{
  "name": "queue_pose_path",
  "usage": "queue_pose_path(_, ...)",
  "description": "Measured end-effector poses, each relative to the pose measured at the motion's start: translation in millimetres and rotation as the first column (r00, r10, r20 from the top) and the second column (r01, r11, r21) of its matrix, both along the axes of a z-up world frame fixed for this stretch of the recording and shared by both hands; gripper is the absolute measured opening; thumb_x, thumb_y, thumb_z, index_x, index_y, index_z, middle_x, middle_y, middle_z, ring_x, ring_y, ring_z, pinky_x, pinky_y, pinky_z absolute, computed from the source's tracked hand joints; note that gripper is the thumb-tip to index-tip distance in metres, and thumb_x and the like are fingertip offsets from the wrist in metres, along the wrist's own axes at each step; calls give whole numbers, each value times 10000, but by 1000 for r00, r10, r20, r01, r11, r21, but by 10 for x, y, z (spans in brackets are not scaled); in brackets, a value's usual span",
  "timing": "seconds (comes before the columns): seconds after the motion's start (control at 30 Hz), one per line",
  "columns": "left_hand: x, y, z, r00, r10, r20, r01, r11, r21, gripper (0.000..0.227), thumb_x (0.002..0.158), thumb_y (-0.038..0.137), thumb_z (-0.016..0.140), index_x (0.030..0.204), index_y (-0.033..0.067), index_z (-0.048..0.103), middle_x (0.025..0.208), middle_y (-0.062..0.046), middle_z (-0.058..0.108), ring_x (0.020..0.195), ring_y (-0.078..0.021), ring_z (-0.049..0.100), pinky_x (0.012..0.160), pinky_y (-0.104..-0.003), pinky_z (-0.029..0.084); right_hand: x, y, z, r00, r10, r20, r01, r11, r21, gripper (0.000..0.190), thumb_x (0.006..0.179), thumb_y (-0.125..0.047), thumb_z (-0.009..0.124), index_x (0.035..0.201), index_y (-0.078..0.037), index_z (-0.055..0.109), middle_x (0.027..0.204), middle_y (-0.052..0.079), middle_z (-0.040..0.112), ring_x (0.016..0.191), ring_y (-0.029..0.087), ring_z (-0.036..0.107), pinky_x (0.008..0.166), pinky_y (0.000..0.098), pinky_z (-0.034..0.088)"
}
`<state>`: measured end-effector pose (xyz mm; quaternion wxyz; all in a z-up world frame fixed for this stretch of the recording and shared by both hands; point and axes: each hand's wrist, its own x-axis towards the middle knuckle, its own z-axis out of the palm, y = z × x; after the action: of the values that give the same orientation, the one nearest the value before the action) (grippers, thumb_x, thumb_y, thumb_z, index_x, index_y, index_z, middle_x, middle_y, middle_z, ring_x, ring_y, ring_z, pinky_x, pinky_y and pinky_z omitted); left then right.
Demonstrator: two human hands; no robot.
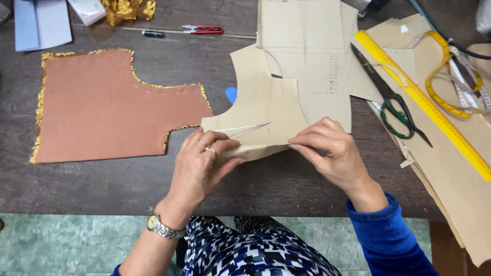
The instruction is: The person aligns a paper pattern piece over a brown fabric piece with gold trim on a work table. They smooth the pattern, lift it to check alignment, and use a blue marking tool to trace or mark lines along the pattern's edge.
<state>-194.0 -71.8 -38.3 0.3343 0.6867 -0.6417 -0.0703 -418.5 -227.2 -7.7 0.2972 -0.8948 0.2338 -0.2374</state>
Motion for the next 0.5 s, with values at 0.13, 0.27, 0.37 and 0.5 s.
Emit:
queue_pose_path(0.13, -32, 43, -122, 999, 38, -26, -38, 999, 1, 255, 759, 247, 802, 987, 174, 717, 882, 5, 645, 868, -203, 642, 995, -456, 435, -1, 30, -45, 1000, 10, -2, -10, 1000, 21, 59, 828, -114, 730, 860, -149, 765, 795, -3, 733, 761, 188, 622, 779, 318, 469)
queue_pose_path(0.27, -43, 59, -118, 997, 40, -69, -41, 999, -11, 186, 764, 215, 799, 928, 163, 728, 829, 6, 643, 834, -202, 654, 968, -433, 457, 2, 59, -72, 1000, 20, 13, -21, 999, 39, 70, 818, -103, 733, 859, -147, 769, 792, -1, 736, 752, 192, 622, 775, 316, 472)
queue_pose_path(0.37, -45, 67, -111, 994, 37, -105, -39, 999, -22, 144, 763, 188, 796, 884, 148, 729, 790, -1, 638, 813, -207, 659, 933, -416, 475, 14, 77, -65, 1000, 21, 14, -21, 999, 50, 77, 813, -91, 734, 857, -142, 771, 786, 3, 739, 754, 195, 624, 775, 316, 470)
queue_pose_path(0.5, -53, 79, -98, 988, 40, -152, -43, 999, -20, 105, 763, 158, 792, 845, 132, 730, 764, -3, 641, 797, -203, 662, 901, -397, 493, 21, 95, -52, 1000, 13, 5, -13, 998, 68, 87, 808, -72, 732, 855, -133, 772, 779, 12, 743, 756, 194, 627, 781, 319, 468)
